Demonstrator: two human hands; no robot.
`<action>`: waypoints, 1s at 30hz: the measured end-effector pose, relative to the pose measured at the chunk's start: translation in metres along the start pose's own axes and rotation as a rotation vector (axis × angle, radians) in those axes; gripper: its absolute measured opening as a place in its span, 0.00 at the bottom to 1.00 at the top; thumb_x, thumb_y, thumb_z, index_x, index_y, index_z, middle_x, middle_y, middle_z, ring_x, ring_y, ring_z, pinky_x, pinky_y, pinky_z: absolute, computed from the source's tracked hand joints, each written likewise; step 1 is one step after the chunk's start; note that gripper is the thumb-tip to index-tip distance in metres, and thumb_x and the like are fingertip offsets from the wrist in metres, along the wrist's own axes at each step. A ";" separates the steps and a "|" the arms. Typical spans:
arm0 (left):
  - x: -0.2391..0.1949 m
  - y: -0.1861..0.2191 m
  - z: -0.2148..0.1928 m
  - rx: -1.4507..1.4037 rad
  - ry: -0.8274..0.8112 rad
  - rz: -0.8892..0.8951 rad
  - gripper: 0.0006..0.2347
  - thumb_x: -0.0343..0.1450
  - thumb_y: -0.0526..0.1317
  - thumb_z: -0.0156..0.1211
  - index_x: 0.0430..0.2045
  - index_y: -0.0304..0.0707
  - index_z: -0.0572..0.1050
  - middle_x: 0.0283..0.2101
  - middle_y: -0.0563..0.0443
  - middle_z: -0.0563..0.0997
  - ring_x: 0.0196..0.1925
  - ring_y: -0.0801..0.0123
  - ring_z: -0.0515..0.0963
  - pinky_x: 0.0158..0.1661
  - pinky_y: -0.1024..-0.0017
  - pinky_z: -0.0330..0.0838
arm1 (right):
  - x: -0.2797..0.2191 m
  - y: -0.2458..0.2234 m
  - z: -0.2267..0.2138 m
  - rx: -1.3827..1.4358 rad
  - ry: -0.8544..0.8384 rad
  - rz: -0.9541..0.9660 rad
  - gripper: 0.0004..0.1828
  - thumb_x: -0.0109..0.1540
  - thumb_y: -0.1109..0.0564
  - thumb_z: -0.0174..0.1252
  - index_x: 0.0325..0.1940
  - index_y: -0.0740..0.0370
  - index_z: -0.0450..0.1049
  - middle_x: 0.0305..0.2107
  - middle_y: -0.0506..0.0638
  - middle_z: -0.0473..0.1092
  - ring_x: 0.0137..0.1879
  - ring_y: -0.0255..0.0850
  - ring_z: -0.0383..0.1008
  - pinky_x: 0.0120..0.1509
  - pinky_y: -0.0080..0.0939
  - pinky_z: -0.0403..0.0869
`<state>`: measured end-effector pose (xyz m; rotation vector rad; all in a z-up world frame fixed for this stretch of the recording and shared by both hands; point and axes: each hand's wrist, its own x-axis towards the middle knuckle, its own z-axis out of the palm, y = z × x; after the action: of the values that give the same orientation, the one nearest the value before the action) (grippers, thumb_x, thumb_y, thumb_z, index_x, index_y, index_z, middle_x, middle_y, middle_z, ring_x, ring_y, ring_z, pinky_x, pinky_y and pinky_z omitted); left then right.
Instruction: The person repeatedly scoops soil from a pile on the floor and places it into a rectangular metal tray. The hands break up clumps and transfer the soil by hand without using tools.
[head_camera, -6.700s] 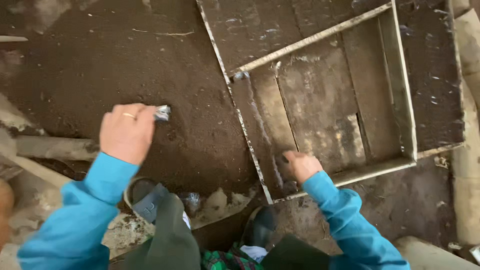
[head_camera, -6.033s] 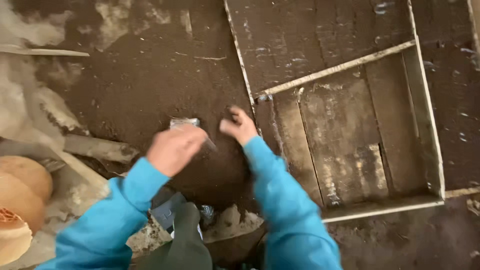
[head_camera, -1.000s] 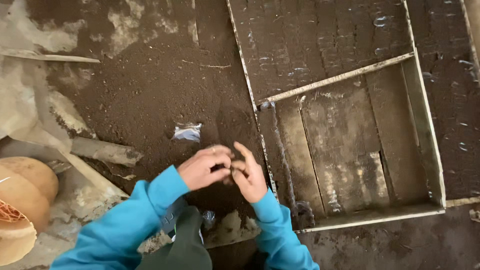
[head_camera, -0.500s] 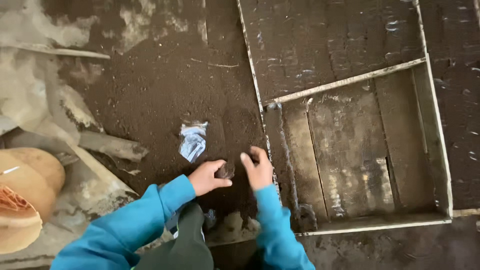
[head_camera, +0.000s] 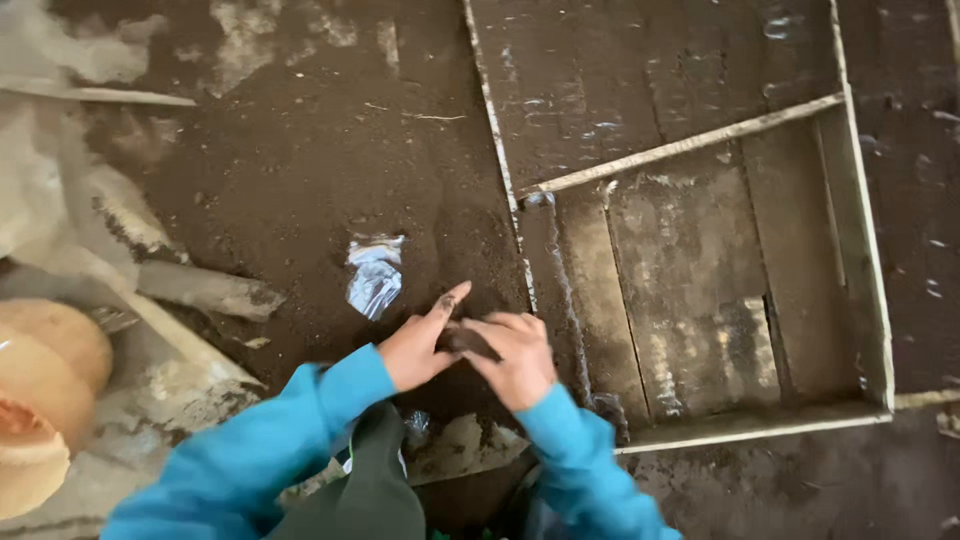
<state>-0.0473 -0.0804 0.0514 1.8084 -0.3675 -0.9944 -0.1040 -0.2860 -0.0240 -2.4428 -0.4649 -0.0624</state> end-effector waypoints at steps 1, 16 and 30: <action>0.002 -0.029 -0.001 0.003 -0.012 0.005 0.35 0.70 0.27 0.51 0.69 0.37 0.37 0.60 0.25 0.66 0.63 0.31 0.64 0.58 0.35 0.63 | 0.000 0.011 -0.018 -0.005 0.006 0.010 0.21 0.54 0.44 0.67 0.50 0.44 0.77 0.42 0.36 0.78 0.51 0.37 0.74 0.60 0.45 0.61; -0.008 -0.142 -0.037 1.319 0.808 0.574 0.16 0.71 0.37 0.47 0.53 0.42 0.72 0.52 0.48 0.75 0.52 0.59 0.75 0.50 0.67 0.70 | -0.163 0.154 -0.055 -0.693 -1.096 0.355 0.25 0.67 0.50 0.36 0.69 0.52 0.54 0.65 0.47 0.57 0.71 0.41 0.57 0.78 0.53 0.50; -0.018 -0.040 -0.009 -0.100 0.607 0.296 0.04 0.62 0.35 0.70 0.20 0.40 0.79 0.19 0.50 0.83 0.21 0.63 0.81 0.24 0.68 0.75 | 0.016 -0.068 0.008 1.065 0.241 0.484 0.02 0.60 0.67 0.57 0.33 0.70 0.74 0.15 0.61 0.74 0.19 0.44 0.77 0.25 0.35 0.73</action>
<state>-0.0587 -0.0448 0.0268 1.8004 -0.1909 -0.2303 -0.1125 -0.2263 0.0119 -1.4064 0.1961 0.0799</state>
